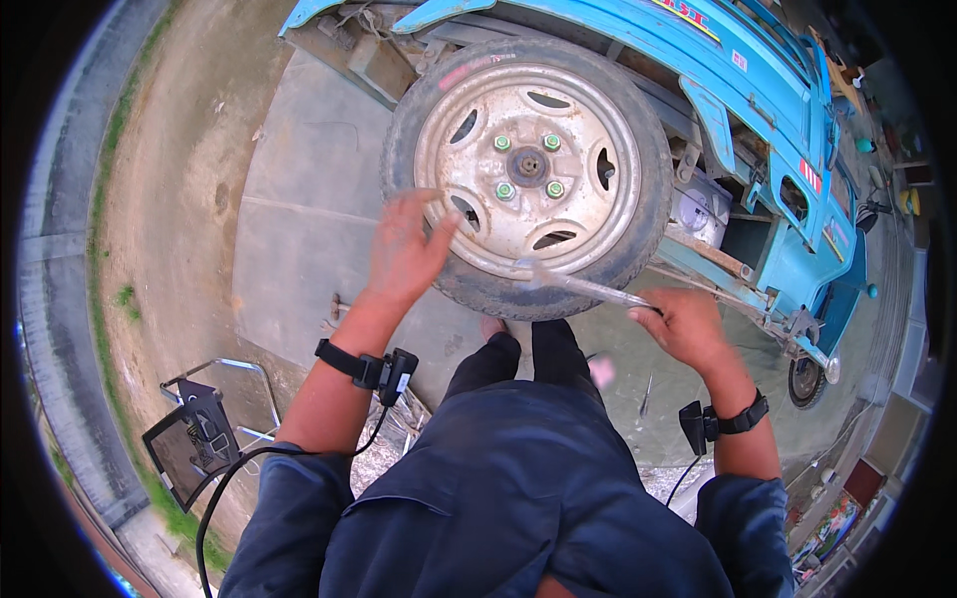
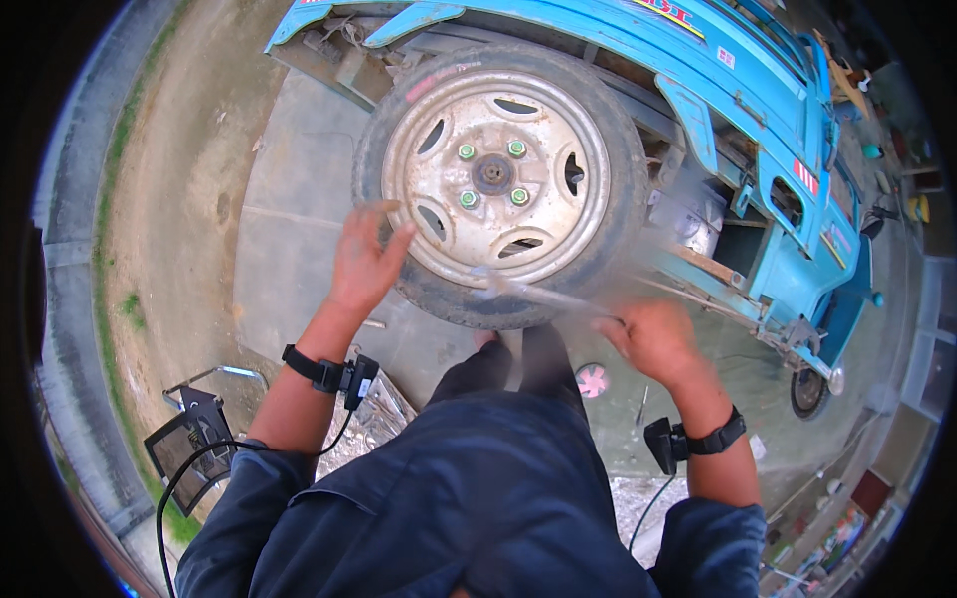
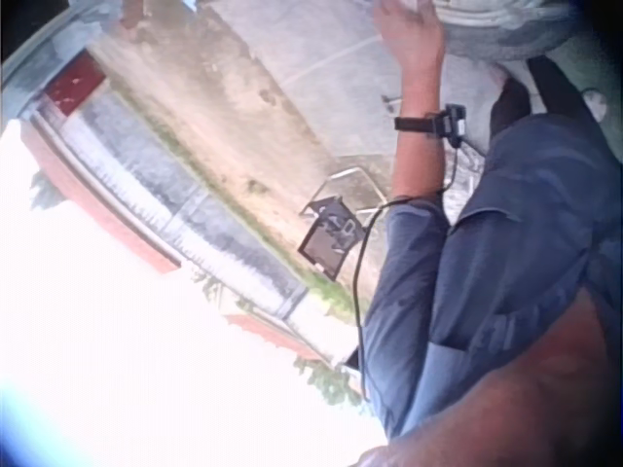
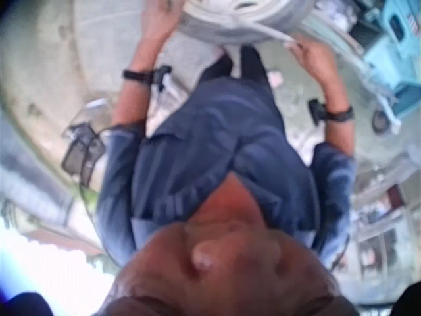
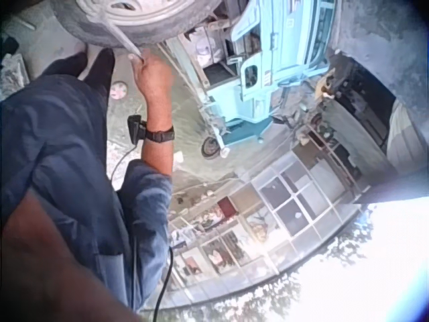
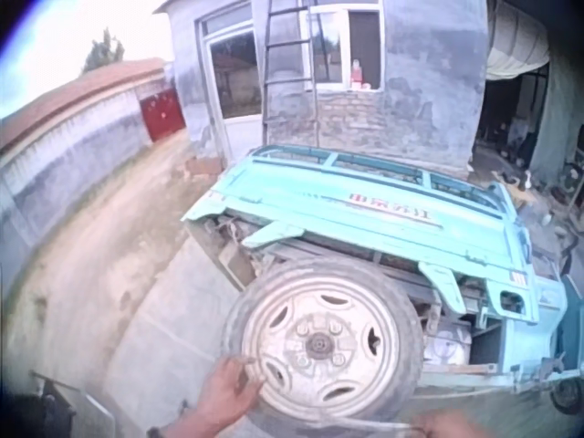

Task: The person uses a large open-ended wrench to tighten several bolts on the wheel of a blue vehicle.

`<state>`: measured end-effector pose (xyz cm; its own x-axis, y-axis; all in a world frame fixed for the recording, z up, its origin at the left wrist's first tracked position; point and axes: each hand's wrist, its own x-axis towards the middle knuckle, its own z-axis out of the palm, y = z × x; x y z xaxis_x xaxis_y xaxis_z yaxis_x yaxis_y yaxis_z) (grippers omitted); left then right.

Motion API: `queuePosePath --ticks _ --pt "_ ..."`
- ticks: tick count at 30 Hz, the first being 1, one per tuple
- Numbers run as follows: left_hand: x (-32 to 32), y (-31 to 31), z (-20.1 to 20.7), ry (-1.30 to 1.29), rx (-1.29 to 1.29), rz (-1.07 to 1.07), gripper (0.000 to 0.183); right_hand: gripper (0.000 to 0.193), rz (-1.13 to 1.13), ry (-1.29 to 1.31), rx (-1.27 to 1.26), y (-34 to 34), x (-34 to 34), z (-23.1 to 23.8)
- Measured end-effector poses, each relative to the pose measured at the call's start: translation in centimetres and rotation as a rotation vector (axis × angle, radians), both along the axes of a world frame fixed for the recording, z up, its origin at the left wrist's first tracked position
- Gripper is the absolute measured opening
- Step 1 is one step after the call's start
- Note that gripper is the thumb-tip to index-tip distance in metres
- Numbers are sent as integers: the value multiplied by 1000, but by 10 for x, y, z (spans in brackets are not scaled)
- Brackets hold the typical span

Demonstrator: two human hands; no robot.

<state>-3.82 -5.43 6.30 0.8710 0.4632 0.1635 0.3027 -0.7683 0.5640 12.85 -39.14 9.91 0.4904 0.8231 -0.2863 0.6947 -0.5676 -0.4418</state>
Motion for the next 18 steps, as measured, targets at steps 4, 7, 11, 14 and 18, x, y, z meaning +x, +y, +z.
queuePosePath --ticks 4,7,11,14,18 --pt "-7 51 -58 -28 73 402 67 23 -190 -64 69 -9 42 -12" --pt "0 50 -79 26 -304 546 80 22 -171 -140 -6 1 65 -13" --pt "4 38 -87 -73 -406 588 84 23 -134 -178 -56 12 76 -23" --pt "1 34 -92 -91 -317 586 84 24 -114 -178 -67 21 80 -24" --pt "0 32 -98 -113 -305 594 83 24 -73 -135 -54 30 96 -20"
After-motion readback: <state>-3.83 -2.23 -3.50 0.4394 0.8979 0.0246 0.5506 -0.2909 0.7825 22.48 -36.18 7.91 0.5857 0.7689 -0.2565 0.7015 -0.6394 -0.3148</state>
